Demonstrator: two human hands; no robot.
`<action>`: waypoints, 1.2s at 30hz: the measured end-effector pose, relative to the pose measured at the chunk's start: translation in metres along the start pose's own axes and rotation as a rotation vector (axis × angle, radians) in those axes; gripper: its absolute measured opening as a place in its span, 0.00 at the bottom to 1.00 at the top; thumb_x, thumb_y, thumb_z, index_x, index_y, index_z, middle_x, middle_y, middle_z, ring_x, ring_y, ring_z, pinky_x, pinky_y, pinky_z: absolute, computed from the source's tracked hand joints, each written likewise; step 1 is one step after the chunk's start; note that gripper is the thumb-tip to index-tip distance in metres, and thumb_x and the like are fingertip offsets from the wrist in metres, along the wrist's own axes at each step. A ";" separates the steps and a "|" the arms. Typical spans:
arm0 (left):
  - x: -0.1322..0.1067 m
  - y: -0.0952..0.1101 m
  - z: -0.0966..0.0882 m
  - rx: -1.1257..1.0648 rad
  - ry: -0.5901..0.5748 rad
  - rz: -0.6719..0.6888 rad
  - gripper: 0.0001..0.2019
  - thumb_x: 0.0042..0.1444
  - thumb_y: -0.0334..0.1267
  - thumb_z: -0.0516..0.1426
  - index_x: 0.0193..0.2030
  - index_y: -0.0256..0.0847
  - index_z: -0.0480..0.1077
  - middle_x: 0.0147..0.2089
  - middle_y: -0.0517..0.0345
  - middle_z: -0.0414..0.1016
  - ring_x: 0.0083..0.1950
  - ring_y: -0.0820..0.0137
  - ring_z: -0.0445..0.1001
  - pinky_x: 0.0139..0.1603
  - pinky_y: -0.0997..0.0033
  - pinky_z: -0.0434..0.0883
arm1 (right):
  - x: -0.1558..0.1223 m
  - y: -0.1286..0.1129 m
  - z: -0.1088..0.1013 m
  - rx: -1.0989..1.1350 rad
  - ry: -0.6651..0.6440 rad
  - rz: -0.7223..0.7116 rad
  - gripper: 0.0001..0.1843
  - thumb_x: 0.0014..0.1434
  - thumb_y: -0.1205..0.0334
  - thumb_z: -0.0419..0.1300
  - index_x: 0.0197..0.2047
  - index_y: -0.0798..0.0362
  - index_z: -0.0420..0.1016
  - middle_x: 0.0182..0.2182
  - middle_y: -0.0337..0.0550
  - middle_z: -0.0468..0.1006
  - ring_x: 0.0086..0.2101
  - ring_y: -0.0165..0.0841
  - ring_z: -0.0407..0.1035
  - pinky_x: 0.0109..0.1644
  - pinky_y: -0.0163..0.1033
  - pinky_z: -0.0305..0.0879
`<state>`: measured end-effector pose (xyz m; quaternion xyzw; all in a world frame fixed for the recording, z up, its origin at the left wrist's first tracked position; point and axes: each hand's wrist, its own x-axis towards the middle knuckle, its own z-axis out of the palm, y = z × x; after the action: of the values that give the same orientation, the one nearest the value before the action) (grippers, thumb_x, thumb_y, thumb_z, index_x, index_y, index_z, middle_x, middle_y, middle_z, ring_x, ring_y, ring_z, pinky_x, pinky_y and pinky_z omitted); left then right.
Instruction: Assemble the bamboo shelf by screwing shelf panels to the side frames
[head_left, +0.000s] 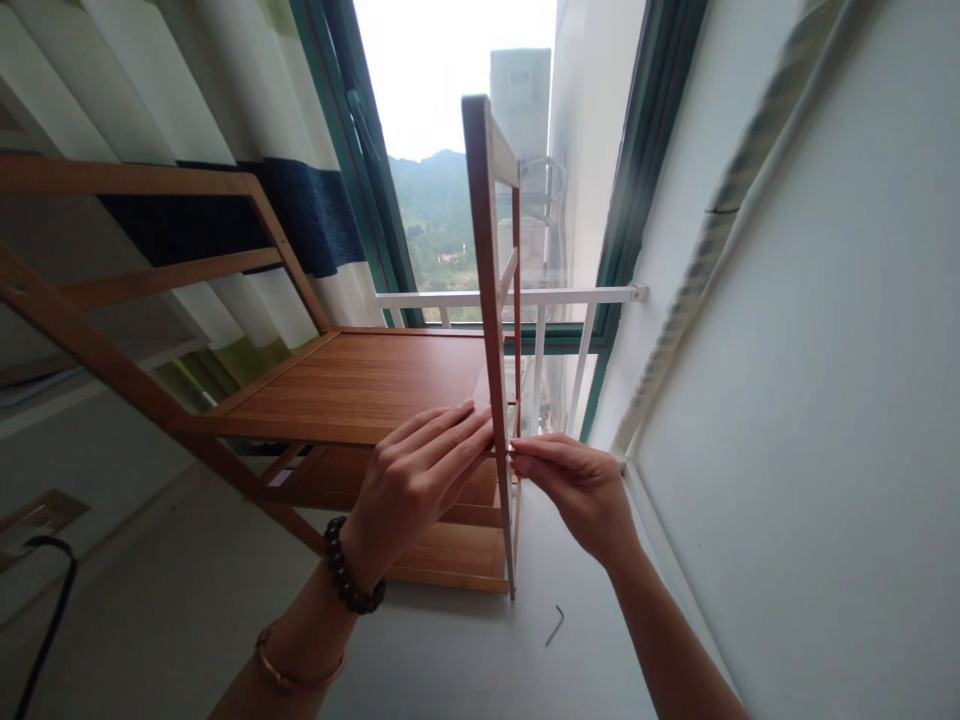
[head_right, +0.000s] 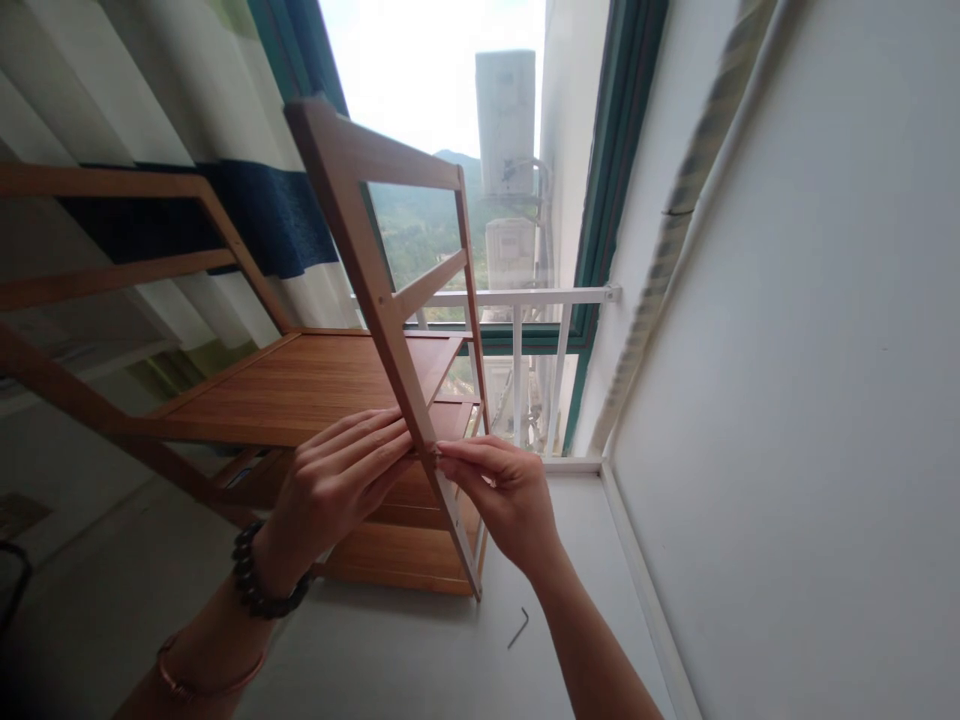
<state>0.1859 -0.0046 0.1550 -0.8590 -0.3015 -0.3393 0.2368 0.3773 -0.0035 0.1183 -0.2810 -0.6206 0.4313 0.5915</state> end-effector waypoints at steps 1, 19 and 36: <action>0.000 0.000 0.000 0.002 0.004 0.006 0.13 0.55 0.31 0.57 0.48 0.40 0.71 0.49 0.52 0.76 0.56 0.65 0.70 0.57 0.62 0.67 | 0.000 0.001 -0.001 0.049 -0.012 0.034 0.09 0.53 0.63 0.63 0.40 0.49 0.79 0.36 0.41 0.79 0.35 0.31 0.73 0.41 0.39 0.72; 0.001 0.001 -0.002 0.016 -0.002 0.041 0.11 0.55 0.30 0.56 0.46 0.39 0.71 0.46 0.51 0.77 0.55 0.64 0.70 0.56 0.61 0.67 | -0.003 0.014 0.011 0.002 0.182 -0.154 0.05 0.51 0.67 0.64 0.34 0.49 0.76 0.32 0.39 0.77 0.33 0.30 0.72 0.38 0.36 0.71; -0.001 0.002 0.001 -0.001 0.031 0.030 0.15 0.53 0.27 0.58 0.49 0.35 0.70 0.52 0.47 0.73 0.57 0.61 0.69 0.57 0.60 0.66 | -0.003 0.019 0.015 -0.206 0.200 -0.279 0.05 0.55 0.69 0.60 0.35 0.51 0.73 0.31 0.40 0.74 0.33 0.29 0.69 0.37 0.37 0.69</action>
<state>0.1870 -0.0053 0.1531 -0.8582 -0.2847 -0.3491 0.2463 0.3596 0.0000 0.1019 -0.2926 -0.6328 0.2491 0.6723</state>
